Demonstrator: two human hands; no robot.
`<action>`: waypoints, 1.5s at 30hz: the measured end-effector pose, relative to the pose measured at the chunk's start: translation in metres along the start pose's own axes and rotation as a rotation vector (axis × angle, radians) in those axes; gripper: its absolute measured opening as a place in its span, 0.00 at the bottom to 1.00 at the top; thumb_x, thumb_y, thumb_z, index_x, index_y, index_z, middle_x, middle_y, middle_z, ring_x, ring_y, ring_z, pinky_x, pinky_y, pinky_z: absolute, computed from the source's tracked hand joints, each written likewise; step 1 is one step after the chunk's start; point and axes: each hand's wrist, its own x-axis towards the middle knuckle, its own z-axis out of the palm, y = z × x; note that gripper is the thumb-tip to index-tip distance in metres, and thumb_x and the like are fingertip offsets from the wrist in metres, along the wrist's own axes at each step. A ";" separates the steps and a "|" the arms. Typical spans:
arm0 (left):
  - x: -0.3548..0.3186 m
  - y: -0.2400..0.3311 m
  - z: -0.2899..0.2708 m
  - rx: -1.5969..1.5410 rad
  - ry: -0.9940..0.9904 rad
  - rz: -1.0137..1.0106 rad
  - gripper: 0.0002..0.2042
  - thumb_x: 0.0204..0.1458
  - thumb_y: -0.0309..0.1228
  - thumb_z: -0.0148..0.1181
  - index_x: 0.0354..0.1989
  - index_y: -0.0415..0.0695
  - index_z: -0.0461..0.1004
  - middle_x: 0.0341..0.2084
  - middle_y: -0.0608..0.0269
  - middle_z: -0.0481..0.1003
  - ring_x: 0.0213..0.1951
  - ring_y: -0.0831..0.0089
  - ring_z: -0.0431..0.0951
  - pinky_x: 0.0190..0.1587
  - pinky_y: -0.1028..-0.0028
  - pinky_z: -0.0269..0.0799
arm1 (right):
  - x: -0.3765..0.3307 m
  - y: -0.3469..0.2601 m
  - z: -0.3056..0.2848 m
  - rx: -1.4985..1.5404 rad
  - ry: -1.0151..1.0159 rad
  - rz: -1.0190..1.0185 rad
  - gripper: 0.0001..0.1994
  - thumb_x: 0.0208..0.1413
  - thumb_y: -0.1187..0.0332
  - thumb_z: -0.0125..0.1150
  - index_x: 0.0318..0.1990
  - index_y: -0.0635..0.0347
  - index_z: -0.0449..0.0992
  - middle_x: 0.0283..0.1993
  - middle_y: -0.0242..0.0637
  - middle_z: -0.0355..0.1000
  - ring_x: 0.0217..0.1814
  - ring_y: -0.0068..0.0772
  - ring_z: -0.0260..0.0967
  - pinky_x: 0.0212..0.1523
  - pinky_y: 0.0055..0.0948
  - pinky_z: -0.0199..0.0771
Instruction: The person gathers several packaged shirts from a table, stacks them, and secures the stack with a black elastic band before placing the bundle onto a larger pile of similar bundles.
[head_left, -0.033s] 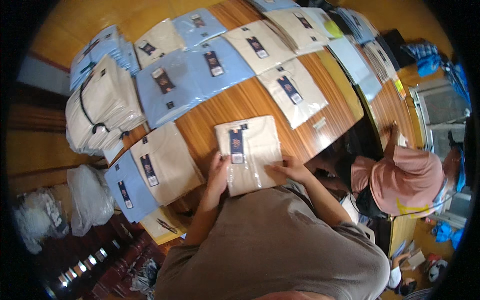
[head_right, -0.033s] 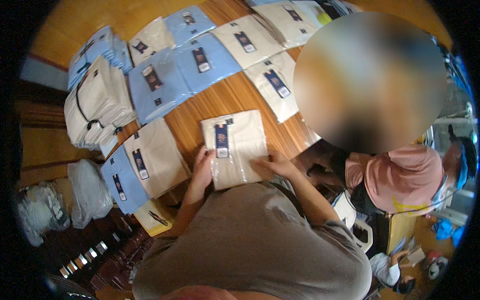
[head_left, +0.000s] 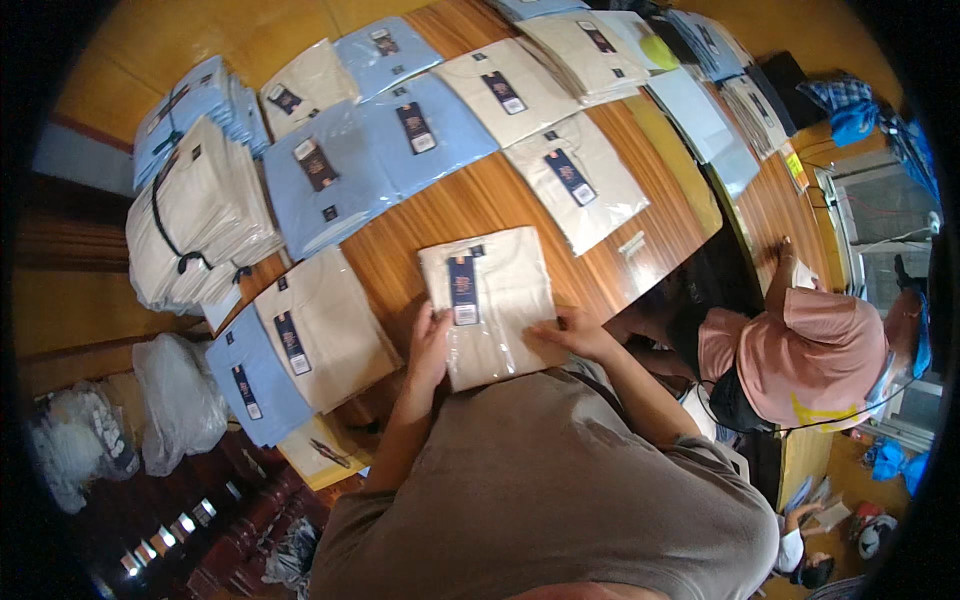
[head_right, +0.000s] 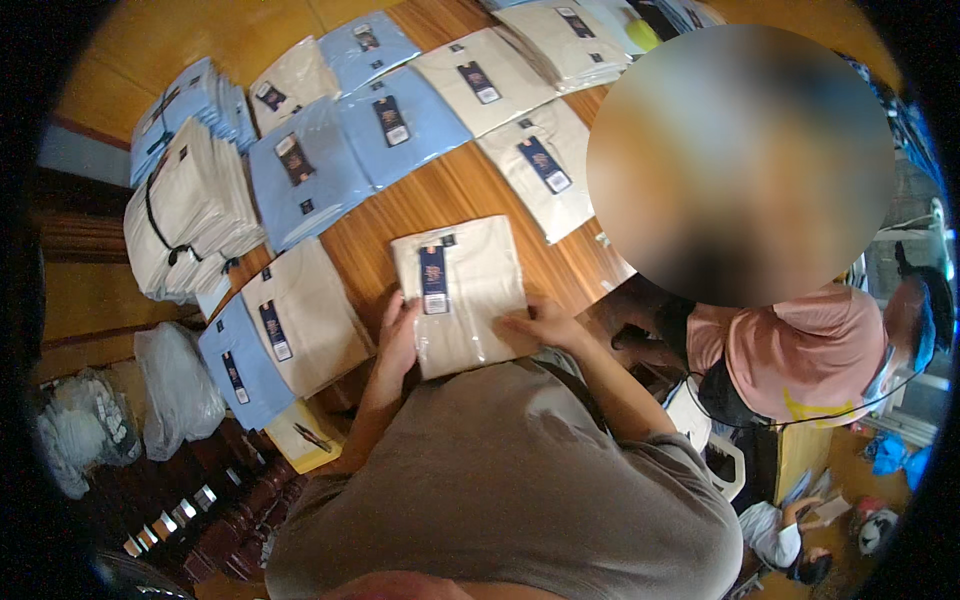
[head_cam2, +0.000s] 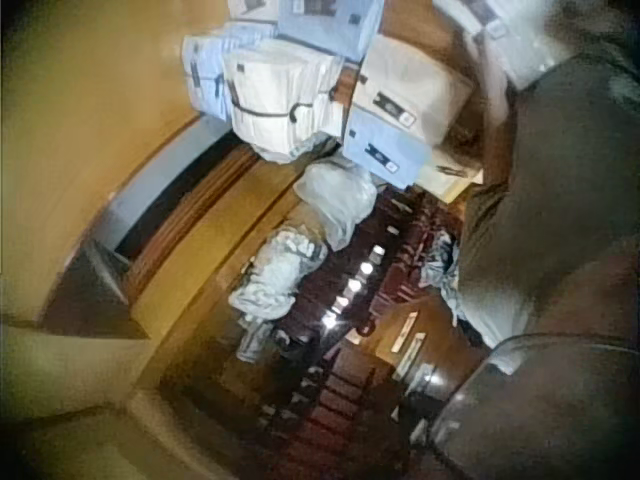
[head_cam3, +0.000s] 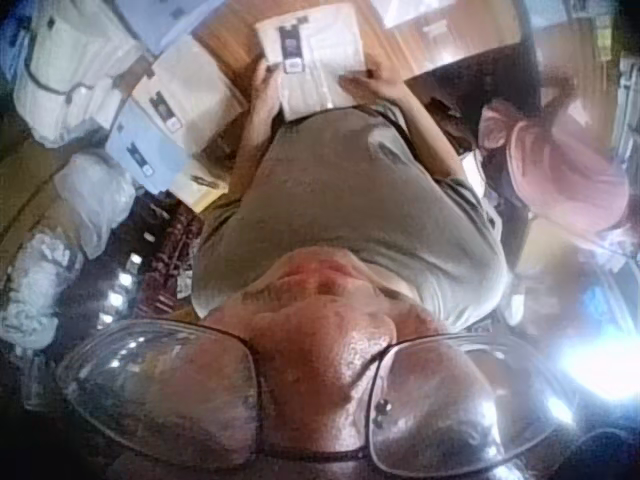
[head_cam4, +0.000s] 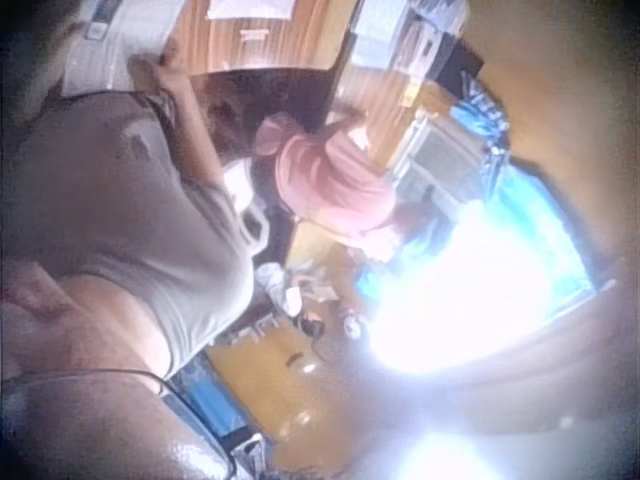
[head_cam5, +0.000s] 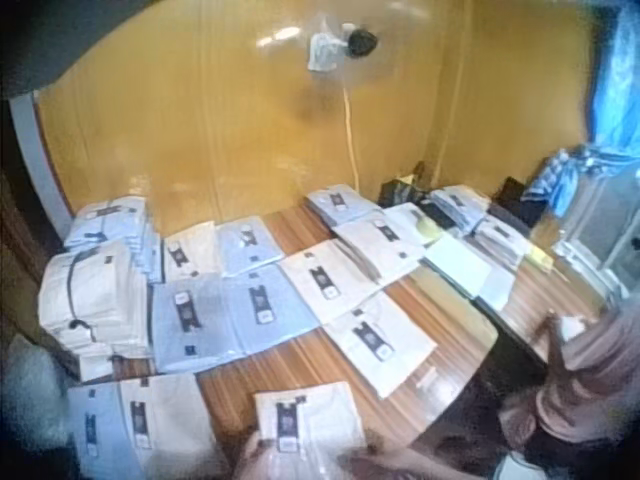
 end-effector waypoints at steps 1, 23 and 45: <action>0.007 -0.009 0.001 0.039 0.006 0.110 0.13 0.68 0.28 0.55 0.58 0.39 0.70 0.47 0.60 0.79 0.47 0.74 0.79 0.50 0.73 0.74 | 0.012 0.020 0.001 0.033 0.036 -0.108 0.20 0.63 0.54 0.68 0.50 0.63 0.82 0.41 0.34 0.82 0.43 0.24 0.76 0.46 0.29 0.76; 0.162 0.015 0.224 0.301 0.079 0.039 0.14 0.63 0.33 0.66 0.44 0.32 0.74 0.30 0.53 0.80 0.26 0.72 0.83 0.22 0.75 0.78 | 0.124 0.043 -0.277 -0.475 0.680 -0.586 0.26 0.62 0.61 0.68 0.64 0.63 0.75 0.39 0.58 0.76 0.34 0.50 0.77 0.40 0.42 0.77; 0.092 0.021 0.080 1.408 0.275 0.713 0.26 0.54 0.34 0.65 0.63 0.43 0.73 0.68 0.50 0.68 0.70 0.49 0.65 0.69 0.51 0.63 | 0.299 -0.233 -0.205 0.054 0.219 -0.816 0.15 0.66 0.64 0.61 0.52 0.66 0.78 0.42 0.44 0.82 0.43 0.31 0.80 0.42 0.30 0.80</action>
